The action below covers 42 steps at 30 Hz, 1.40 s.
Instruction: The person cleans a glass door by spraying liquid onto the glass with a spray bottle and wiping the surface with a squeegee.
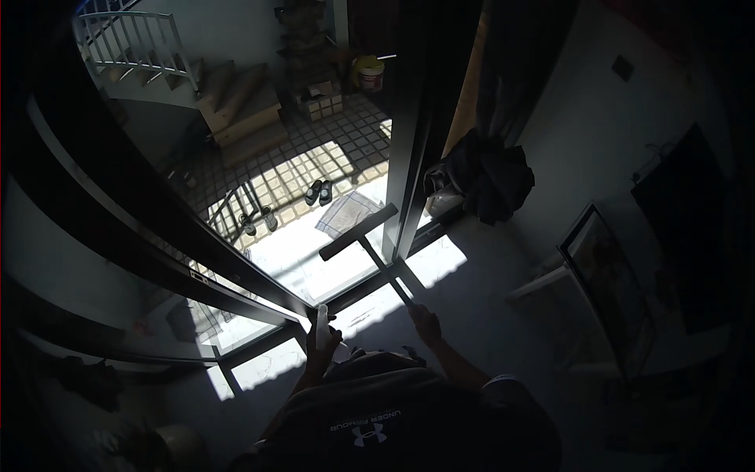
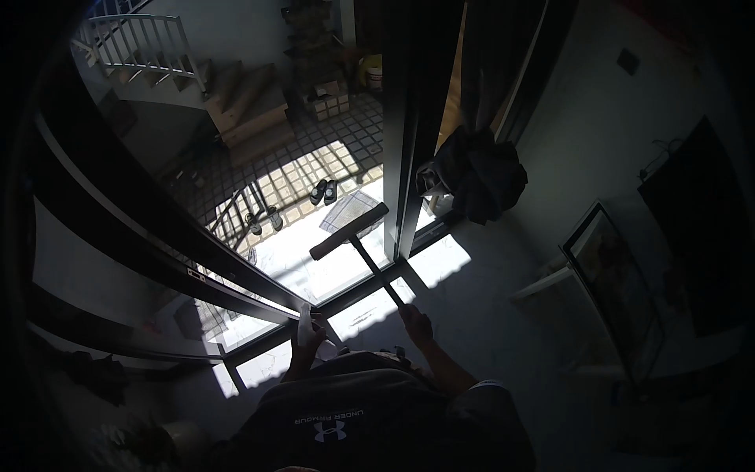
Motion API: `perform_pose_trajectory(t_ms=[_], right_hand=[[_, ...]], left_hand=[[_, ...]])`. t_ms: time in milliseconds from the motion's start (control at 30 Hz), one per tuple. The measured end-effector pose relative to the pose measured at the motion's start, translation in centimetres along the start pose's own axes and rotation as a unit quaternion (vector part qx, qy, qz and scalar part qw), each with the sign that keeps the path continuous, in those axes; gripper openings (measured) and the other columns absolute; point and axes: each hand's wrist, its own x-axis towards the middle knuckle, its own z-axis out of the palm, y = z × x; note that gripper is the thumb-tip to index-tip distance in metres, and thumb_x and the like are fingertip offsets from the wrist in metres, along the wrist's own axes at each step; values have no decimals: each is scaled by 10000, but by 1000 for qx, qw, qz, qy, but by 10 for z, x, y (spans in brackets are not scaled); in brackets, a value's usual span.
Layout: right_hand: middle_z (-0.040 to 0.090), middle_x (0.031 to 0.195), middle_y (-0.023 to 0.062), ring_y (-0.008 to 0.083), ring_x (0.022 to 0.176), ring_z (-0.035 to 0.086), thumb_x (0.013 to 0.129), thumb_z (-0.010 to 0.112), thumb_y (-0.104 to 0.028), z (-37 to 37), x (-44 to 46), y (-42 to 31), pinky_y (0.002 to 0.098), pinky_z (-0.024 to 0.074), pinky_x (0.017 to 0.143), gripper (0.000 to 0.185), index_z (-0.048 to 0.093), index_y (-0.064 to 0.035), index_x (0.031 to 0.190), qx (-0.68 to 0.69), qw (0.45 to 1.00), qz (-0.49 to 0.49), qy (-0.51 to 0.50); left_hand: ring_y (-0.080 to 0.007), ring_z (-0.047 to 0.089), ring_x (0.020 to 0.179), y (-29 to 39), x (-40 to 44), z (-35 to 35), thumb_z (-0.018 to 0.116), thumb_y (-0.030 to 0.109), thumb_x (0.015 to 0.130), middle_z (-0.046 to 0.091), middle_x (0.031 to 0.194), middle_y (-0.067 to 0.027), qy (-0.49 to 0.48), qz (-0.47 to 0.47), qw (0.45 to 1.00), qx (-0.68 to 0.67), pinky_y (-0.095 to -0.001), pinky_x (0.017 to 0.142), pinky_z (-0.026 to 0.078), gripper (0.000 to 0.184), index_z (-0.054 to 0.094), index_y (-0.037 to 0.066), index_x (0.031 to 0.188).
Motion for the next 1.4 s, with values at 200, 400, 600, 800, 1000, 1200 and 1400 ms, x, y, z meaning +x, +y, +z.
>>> perform_pose_trajectory(t_ms=[200, 400, 600, 800, 1000, 1200, 1400], right_hand=[[553, 630, 170, 368, 652, 556, 822, 515, -352, -17, 3, 12, 412, 408, 481, 305, 562, -55, 878, 15, 1000, 5, 18], [586, 728, 164, 356, 680, 568, 813, 489, -439, -21, 3, 26, 429, 423, 538, 382, 563, -79, 916, 34, 994, 101, -38], [577, 635, 105, 237, 537, 572, 774, 600, -332, 8, 3, 60, 375, 422, 462, 311, 562, -52, 903, 113, 992, 52, -33], [448, 544, -5, 73, 422, 435, 767, 613, -185, 14, 5, 53, 230, 366, 355, 168, 525, -87, 870, 313, 875, 319, -185], [418, 559, -18, 82, 414, 403, 783, 598, -217, 20, 8, 31, 224, 357, 366, 176, 502, -109, 883, 497, 741, 414, -179], [427, 541, -3, 99, 411, 430, 807, 553, -200, 44, -29, 0, 252, 367, 347, 132, 495, -90, 852, 470, 780, 411, -36], [423, 526, 6, 108, 385, 424, 791, 558, -184, 83, -87, -13, 263, 358, 321, 128, 483, -84, 818, 419, 781, 455, 86]], left_hand=[[-105, 478, 700, 16, 10, 19, 635, 179, 716, 511, 792, -20, 17, 62, 989, 131, -247, 633, 399, 439, 485, 33, 1101], [-92, 473, 703, 5, 11, 23, 635, 140, 713, 535, 855, -26, -7, 82, 996, 15, -244, 642, 401, 451, 473, 34, 1121], [-95, 486, 680, -4, 4, 19, 632, 130, 710, 556, 970, -33, 13, 82, 988, 127, -253, 654, 418, 498, 442, 42, 1161], [-87, 480, 683, -7, -6, 6, 649, 125, 710, 473, 714, 9, 29, 20, 999, 6, -239, 622, 411, 400, 496, 55, 1074], [-94, 488, 648, 4, -10, -11, 658, 111, 704, 502, 712, -8, 13, 23, 999, -34, -238, 598, 418, 410, 493, 44, 1072], [-127, 508, 619, -15, 8, -54, 614, 498, 686, 493, 709, -52, -58, 12, 996, 63, -245, 544, 426, 913, 190, -32, 1297], [-106, 488, 638, -8, 22, -95, 677, 127, 671, 502, 702, -13, -62, 23, 998, 3, -246, 572, 413, 413, 522, 15, 1038]])
